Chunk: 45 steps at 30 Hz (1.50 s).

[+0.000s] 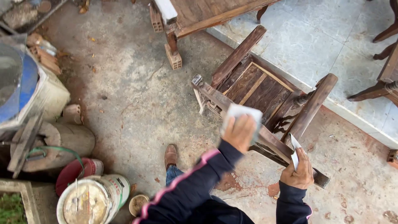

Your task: The recorder is sanding a wooden chair using sandpaper.

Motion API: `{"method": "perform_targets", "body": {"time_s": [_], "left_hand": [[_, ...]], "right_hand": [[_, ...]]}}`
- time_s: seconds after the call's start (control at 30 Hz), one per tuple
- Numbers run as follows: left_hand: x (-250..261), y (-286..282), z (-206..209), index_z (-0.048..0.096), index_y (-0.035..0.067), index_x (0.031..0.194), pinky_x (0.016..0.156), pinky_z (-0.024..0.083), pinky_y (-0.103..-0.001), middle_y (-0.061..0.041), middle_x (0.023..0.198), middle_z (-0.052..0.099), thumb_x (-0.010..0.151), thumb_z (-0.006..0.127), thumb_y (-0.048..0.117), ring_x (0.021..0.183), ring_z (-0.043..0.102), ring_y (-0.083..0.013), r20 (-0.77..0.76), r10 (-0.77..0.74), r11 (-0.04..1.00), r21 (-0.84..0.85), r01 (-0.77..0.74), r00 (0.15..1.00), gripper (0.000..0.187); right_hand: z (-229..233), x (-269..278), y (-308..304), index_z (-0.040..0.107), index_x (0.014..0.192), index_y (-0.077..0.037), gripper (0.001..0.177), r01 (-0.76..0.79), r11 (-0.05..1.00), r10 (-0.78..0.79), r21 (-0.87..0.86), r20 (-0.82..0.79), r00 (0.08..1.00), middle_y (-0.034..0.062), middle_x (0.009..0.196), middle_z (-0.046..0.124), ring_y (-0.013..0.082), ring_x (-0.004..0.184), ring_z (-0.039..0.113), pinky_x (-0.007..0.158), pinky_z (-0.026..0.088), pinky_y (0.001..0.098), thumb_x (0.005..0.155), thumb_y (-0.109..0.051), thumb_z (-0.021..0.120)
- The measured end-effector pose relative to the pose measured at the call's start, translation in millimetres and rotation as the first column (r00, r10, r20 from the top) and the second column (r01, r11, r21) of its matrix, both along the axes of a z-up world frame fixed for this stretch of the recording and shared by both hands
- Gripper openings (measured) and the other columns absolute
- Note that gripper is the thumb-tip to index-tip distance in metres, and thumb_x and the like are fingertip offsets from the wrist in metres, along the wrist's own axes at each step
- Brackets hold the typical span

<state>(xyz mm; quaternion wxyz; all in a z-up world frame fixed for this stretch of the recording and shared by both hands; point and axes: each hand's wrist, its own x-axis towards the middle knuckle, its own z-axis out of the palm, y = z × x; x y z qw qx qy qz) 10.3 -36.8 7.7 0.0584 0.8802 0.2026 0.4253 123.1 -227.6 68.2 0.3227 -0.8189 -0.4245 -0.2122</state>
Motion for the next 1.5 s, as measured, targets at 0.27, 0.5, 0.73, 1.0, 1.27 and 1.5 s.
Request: {"method": "perform_targets", "body": {"time_s": [0.27,0.5,0.73,1.0,1.27,1.5], "left_hand": [[15,-18,20,0.054,0.003,0.144,0.12,0.036,-0.05,-0.018,0.15,0.053,0.092,0.062,0.013,0.142,0.048,-0.0348,-0.155,0.057,0.942,-0.318,-0.104,0.986,0.053],[-8,82,-23,0.055,0.008,0.141,0.124,0.03,-0.054,-0.014,0.15,0.056,0.086,0.063,0.007,0.146,0.046,-0.0313,-0.119,0.072,0.995,-0.06,-0.079,0.99,0.055],[14,-28,-14,0.049,0.005,0.151,0.124,0.035,-0.055,-0.017,0.16,0.044,0.089,0.073,0.009,0.152,0.038,-0.0349,0.1,0.052,0.964,-0.263,-0.024,0.994,0.067],[9,100,-25,0.058,0.005,0.138,0.115,0.038,-0.054,-0.015,0.146,0.057,0.095,0.065,0.023,0.137,0.051,-0.0346,-0.102,0.39,0.89,-0.213,-0.403,0.915,0.047],[23,44,-15,0.061,0.0,0.132,0.112,0.041,-0.057,-0.019,0.142,0.057,0.087,0.058,0.02,0.133,0.054,-0.0394,-0.117,0.392,0.91,-0.097,-0.403,0.913,0.049],[40,94,-44,0.059,0.001,0.131,0.109,0.045,-0.052,-0.02,0.139,0.058,0.093,0.061,0.016,0.127,0.056,-0.0382,-0.183,0.615,0.758,-0.131,-0.639,0.767,0.041]], "right_hand": [[1,-2,8,0.066,0.128,0.004,0.025,0.002,0.999,-0.002,0.047,0.001,1.0,0.0221,0.13,0.07,0.0381,0.123,0.068,0.107,0.054,0.0428,0.104,0.004,0.058],[0,-2,7,0.067,0.128,0.004,0.03,-0.01,1.0,0.01,0.01,0.017,1.0,0.0215,0.13,0.07,0.0376,0.125,0.069,0.109,0.054,0.0431,0.1,0.006,0.056],[0,-4,9,0.067,0.128,0.004,0.029,0.002,1.0,-0.003,0.022,0.023,1.0,0.0218,0.13,0.07,0.0371,0.127,0.068,0.112,0.054,0.0431,0.101,0.006,0.056],[-2,-3,4,0.067,0.129,0.006,0.024,-0.016,1.0,0.016,0.014,0.04,0.999,0.0227,0.131,0.07,0.0377,0.126,0.069,0.111,0.054,0.0426,0.107,0.002,0.059],[0,1,3,0.068,0.128,0.006,0.023,-0.027,1.0,0.027,-0.005,0.045,0.999,0.0222,0.128,0.071,0.0365,0.122,0.07,0.107,0.055,0.0415,0.108,0.002,0.058],[3,0,7,0.068,0.125,0.008,0.025,-0.013,1.0,0.013,-0.002,0.079,0.997,0.0224,0.127,0.072,0.0365,0.124,0.071,0.111,0.055,0.0442,0.104,0.005,0.056]]}}
